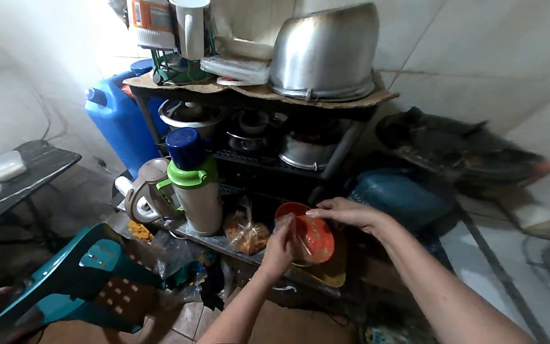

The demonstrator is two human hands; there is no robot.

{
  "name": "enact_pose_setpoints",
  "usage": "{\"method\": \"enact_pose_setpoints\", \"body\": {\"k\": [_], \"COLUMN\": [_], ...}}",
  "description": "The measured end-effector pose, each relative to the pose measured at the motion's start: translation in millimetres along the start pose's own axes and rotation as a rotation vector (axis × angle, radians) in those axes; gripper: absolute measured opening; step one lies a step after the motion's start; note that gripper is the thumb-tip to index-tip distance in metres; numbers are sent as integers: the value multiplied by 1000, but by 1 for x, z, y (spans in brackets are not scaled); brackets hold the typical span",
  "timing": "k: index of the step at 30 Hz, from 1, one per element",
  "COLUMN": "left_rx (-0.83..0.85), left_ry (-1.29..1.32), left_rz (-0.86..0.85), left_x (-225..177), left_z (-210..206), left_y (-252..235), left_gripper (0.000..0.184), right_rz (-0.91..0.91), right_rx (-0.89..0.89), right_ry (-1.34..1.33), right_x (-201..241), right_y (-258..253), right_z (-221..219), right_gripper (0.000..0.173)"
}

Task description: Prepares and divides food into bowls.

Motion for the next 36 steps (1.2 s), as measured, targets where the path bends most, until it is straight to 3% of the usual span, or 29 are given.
{"method": "enact_pose_setpoints", "body": {"k": [14, 19, 25, 27, 31, 36], "left_rx": [93, 225, 398, 310, -108, -445], "left_ry": [60, 33, -19, 121, 579, 1062], "left_rz": [-17, -62, -39, 21, 108, 222], "left_x": [3, -2, -11, -14, 0, -17], "left_z": [-29, -29, -24, -21, -25, -24], "left_y": [-18, -14, -8, -3, 1, -6], "left_gripper": [62, 62, 59, 60, 69, 59], "right_rz": [88, 67, 90, 112, 116, 106], "right_rx": [-17, 6, 9, 17, 43, 35], "right_ry": [-27, -13, -35, -25, -56, -8], "right_x": [-19, -8, -21, -28, -35, -20], "right_y": [-20, -2, -15, -24, -33, -13], "right_z": [-1, 3, 9, 9, 8, -4], "right_gripper": [66, 56, 49, 51, 58, 60]}}
Point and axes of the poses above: each hand's wrist, its own y-axis away from the middle knuckle, its own z-axis out of the back of the hand, x = y × z, the point moved 1 cm from there along -y, towards the middle knuckle, and after that the axes turned 14 degrees about -z, right-handed, at the moved point
